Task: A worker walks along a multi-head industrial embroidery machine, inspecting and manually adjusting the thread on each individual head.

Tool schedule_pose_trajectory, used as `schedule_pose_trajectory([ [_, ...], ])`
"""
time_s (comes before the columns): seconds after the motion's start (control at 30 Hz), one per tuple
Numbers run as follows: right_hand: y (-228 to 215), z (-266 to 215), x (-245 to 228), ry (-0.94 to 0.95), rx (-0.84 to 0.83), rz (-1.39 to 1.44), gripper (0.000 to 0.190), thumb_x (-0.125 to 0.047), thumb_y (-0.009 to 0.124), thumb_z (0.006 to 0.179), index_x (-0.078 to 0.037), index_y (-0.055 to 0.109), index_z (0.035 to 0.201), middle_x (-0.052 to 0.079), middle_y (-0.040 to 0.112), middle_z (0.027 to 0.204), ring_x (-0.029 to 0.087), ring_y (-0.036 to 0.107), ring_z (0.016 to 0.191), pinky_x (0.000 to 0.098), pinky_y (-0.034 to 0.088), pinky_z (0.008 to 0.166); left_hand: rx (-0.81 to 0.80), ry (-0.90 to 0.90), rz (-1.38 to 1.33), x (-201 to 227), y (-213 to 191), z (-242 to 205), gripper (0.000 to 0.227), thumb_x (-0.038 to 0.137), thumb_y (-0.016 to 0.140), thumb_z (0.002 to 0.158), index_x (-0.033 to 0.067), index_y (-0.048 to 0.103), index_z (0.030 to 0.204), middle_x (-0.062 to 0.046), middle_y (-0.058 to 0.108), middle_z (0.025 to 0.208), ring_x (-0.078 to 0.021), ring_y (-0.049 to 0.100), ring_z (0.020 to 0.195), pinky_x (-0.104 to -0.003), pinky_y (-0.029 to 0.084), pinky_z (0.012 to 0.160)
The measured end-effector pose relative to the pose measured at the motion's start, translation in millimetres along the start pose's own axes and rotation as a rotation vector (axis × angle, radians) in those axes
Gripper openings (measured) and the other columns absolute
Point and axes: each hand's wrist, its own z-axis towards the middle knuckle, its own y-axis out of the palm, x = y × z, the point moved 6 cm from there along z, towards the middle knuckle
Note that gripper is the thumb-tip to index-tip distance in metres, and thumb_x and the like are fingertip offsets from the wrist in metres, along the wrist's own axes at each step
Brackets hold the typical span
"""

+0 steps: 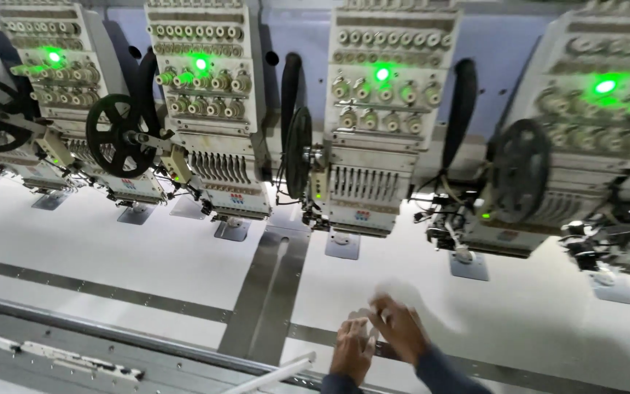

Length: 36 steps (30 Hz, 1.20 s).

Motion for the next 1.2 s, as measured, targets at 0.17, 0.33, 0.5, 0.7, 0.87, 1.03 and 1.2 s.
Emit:
schedule_pose_trajectory([
  [0.17,-70,-163,45,0.598,-0.292,0.007,0.03,-0.041,0.069,0.096,-0.028,0.071,0.123,-0.009,0.078,0.1,0.009,0.069,0.087,0.0275,0.053,0.085,-0.163,0.01,0.342,49,5,-84,0.063,0.026,0.065,0.095,0.0105,0.042,0.152,-0.009,0.032,0.164,-0.0308,0.029,0.15,-0.05,0.023,0.12],
  [0.33,-85,-273,95,0.788,-0.31,0.187,0.025,-0.036,0.07,0.098,-0.028,0.076,0.121,-0.003,0.075,0.097,0.01,0.053,0.066,0.0259,0.047,0.071,-0.093,0.052,0.399,111,35,-178,0.043,0.036,0.063,0.097,0.0149,0.057,0.134,-0.007,0.034,0.162,-0.0314,0.024,0.15,-0.05,0.022,0.116],
  [0.5,-136,-374,-12,0.709,-0.112,0.149,0.026,-0.043,0.067,0.096,-0.023,0.079,0.108,-0.008,0.081,0.099,0.007,0.074,0.087,0.0214,0.057,0.082,0.092,0.275,0.2,188,58,-287,0.044,0.036,0.059,0.102,0.0049,0.063,0.133,-0.019,0.059,0.143,-0.0417,0.055,0.123,-0.051,0.041,0.104],
  [0.7,-179,-498,-82,0.493,-0.198,0.456,0.051,-0.046,0.049,0.097,-0.024,0.057,0.143,-0.004,0.066,0.144,0.015,0.067,0.133,0.0348,0.053,0.106,0.099,0.262,-0.034,291,67,-439,0.054,0.035,0.04,0.109,-0.0032,0.041,0.147,-0.024,0.052,0.142,-0.0417,0.052,0.127,-0.05,0.041,0.108],
  [0.87,-184,-600,-111,-0.138,-0.065,0.219,0.051,-0.04,0.044,0.1,-0.019,0.057,0.144,0.003,0.06,0.15,0.022,0.051,0.142,0.0385,0.037,0.116,0.268,0.214,0.342,343,40,-560,0.053,0.023,0.038,0.105,-0.0049,0.04,0.15,-0.025,0.044,0.153,-0.0426,0.039,0.142,-0.055,0.031,0.114],
  [1.03,-142,-694,-164,-0.286,-0.22,0.201,0.054,-0.042,0.044,0.099,-0.021,0.054,0.147,0.002,0.054,0.155,0.02,0.047,0.145,0.0393,0.034,0.118,0.303,0.063,0.481,343,-9,-684,0.056,0.019,0.047,0.101,-0.002,0.039,0.152,-0.022,0.038,0.159,-0.04,0.032,0.148,-0.058,0.023,0.116],
  [1.2,-88,-801,-254,-0.443,-0.397,0.217,0.052,-0.04,0.046,0.099,-0.022,0.055,0.147,0.001,0.052,0.157,0.021,0.046,0.146,0.0438,0.032,0.116,0.429,-0.123,0.554,340,-80,-829,0.053,0.016,0.048,0.102,-0.0023,0.039,0.151,-0.022,0.038,0.159,-0.0376,0.03,0.15,-0.056,0.019,0.12],
])
